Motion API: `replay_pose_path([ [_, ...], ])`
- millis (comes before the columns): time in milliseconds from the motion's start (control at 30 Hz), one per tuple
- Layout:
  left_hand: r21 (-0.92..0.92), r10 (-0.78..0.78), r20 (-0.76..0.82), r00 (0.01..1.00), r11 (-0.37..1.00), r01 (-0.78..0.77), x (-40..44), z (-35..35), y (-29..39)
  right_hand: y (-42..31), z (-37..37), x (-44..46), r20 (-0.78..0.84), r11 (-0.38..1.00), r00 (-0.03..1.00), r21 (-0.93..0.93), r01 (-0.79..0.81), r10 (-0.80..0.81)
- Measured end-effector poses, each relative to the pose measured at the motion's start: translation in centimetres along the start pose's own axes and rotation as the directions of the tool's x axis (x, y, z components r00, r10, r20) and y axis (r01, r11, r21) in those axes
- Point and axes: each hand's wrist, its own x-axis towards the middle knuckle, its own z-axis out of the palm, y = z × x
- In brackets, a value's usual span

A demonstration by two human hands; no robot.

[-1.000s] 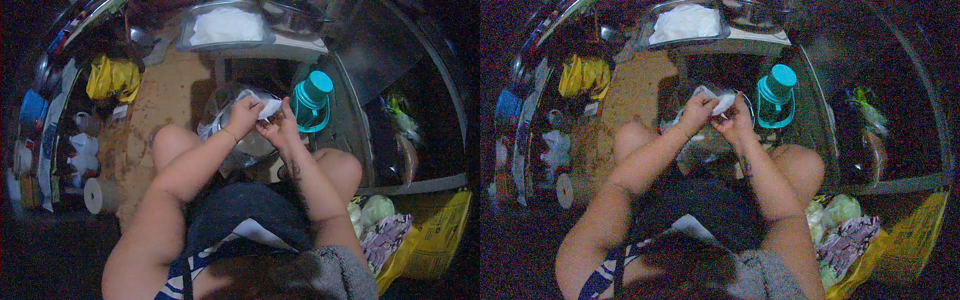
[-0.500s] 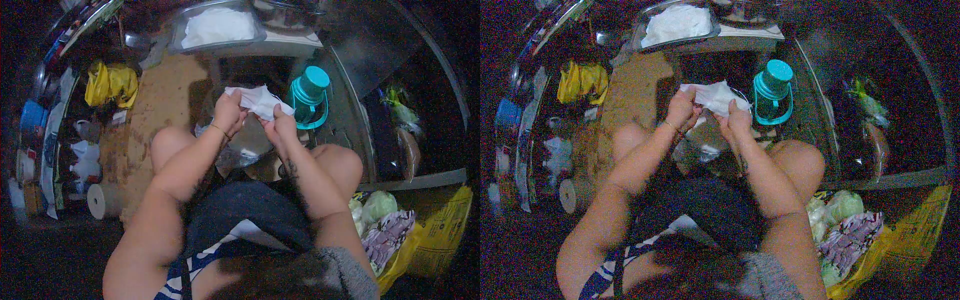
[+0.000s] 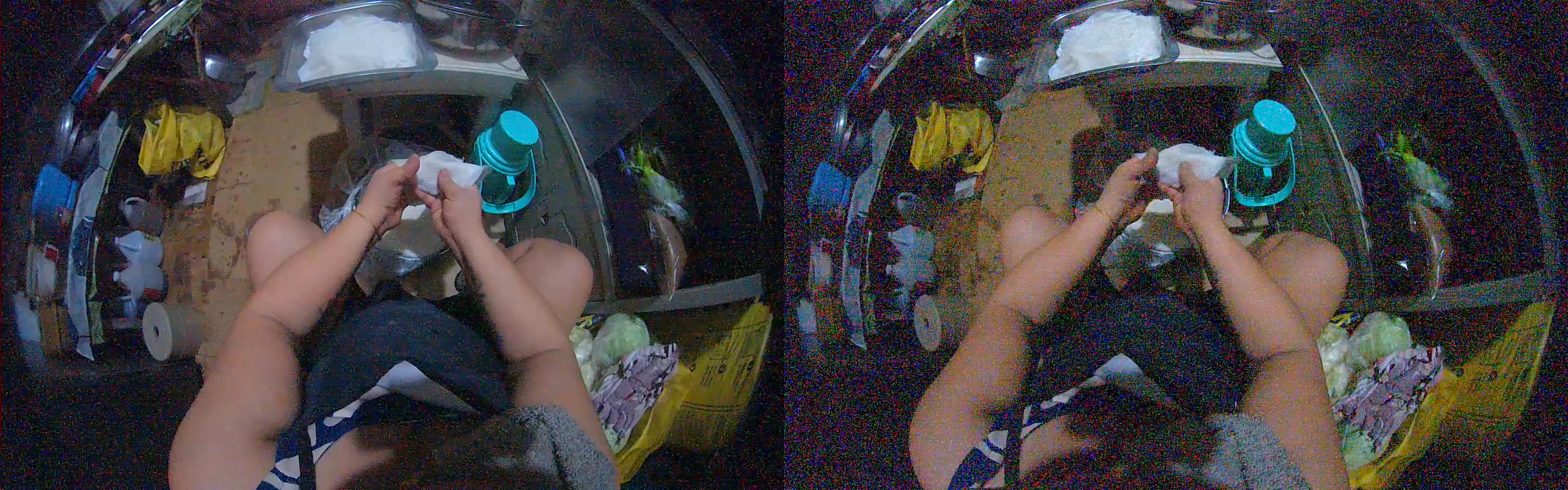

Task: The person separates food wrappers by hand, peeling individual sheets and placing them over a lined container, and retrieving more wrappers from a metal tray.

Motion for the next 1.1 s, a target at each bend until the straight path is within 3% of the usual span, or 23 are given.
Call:
replay_pose_path([
  [33, 0.055, -0.012, -0.004, 1.000, 0.998, 0.012, 0.5, -0.4, -0.1, -0.1, 0.3, -0.1, -0.027, 0.997, 1.000, -0.071, 0.000, -0.002],
  [67, 0.268, 0.089, -0.077, 0.993, 0.961, -0.065, 0.7, -0.8, -0.5, -0.3, 0.6, -0.3, -0.035, 0.990, 0.999, -0.140, 0.000, -0.005],
  [133, 0.658, 0.317, -0.149, 0.937, 0.738, -0.145, 0.7, -0.8, -0.5, -0.6, 1.0, -0.3, -0.050, 0.961, 0.999, -0.275, -0.003, -0.011],
  [200, 0.716, 0.391, -0.184, 0.902, 0.682, -0.149, 0.9, -0.8, -0.6, 2.9, -3.3, 3.3, 0.013, 0.831, 0.992, -0.545, 0.112, -0.124],
  [267, 0.788, 0.478, -0.181, 0.860, 0.593, -0.164, 1.0, -0.8, -0.4, 3.8, -5.0, 4.9, 0.053, 0.737, 0.987, -0.659, 0.148, -0.152],
  [333, 0.865, 0.568, -0.131, 0.812, 0.465, -0.186, 0.6, -0.4, 0.6, 3.3, -5.0, 5.2, 0.039, 0.745, 0.993, -0.658, 0.110, -0.112],
  [433, 0.902, 0.583, -0.153, 0.798, 0.412, -0.129, -0.1, -0.3, 2.1, 2.0, -4.4, 4.7, 0.023, 0.762, 0.999, -0.646, 0.040, -0.034],
  [467, 0.931, 0.538, -0.108, 0.836, 0.349, -0.105, -0.6, -0.2, 2.5, 1.4, -4.2, 4.3, 0.021, 0.771, 1.000, -0.637, 0.012, 0.002],
  [533, 0.868, 0.422, -0.256, 0.870, 0.496, 0.015, -0.1, -0.8, 2.4, -0.7, -2.8, 3.1, 0.034, 0.798, 0.994, -0.599, -0.061, 0.101],
  [567, 0.825, 0.354, -0.324, 0.877, 0.560, 0.078, 0.2, -1.1, 2.3, -0.1, -3.9, 4.0, 0.059, 0.792, 0.996, -0.610, -0.015, 0.065],
  [667, 0.622, 0.325, -0.369, 0.871, 0.783, -0.029, -0.5, 0.2, 3.2, 1.2, -6.8, 6.4, 0.118, 0.790, 0.993, -0.608, 0.085, -0.017],
  [767, 0.401, 0.261, -0.365, 0.893, 0.910, -0.102, -2.1, 2.4, 5.1, 0.1, -6.3, 6.1, 0.102, 0.840, 0.990, -0.524, 0.141, -0.102],
  [833, 0.361, 0.361, -0.332, 0.872, 0.902, -0.236, -1.9, 2.5, 5.0, -0.7, -6.1, 5.9, 0.070, 0.885, 0.985, -0.432, 0.174, -0.160],
  [900, 0.405, 0.413, -0.326, 0.851, 0.874, -0.269, -1.9, 2.4, 5.2, -1.5, -5.8, 5.6, 0.067, 0.931, 0.986, -0.325, 0.168, -0.155],
  [967, 0.503, 0.435, -0.317, 0.843, 0.830, -0.239, -2.2, 2.6, 5.6, -4.4, -2.1, 2.2, 0.113, 0.996, 0.993, -0.091, 0.024, -0.013],
  [1000, 0.538, 0.453, -0.301, 0.839, 0.807, -0.243, -2.4, 2.8, 5.7, -4.3, -1.5, 1.8, 0.097, 1.000, 0.995, -0.003, 0.028, -0.028],
  [1100, 0.556, 0.497, -0.186, 0.848, 0.765, -0.326, -2.4, 3.7, 4.8, -3.4, 1.3, -0.1, -0.027, 0.938, 0.972, 0.273, -0.216, 0.232],
])
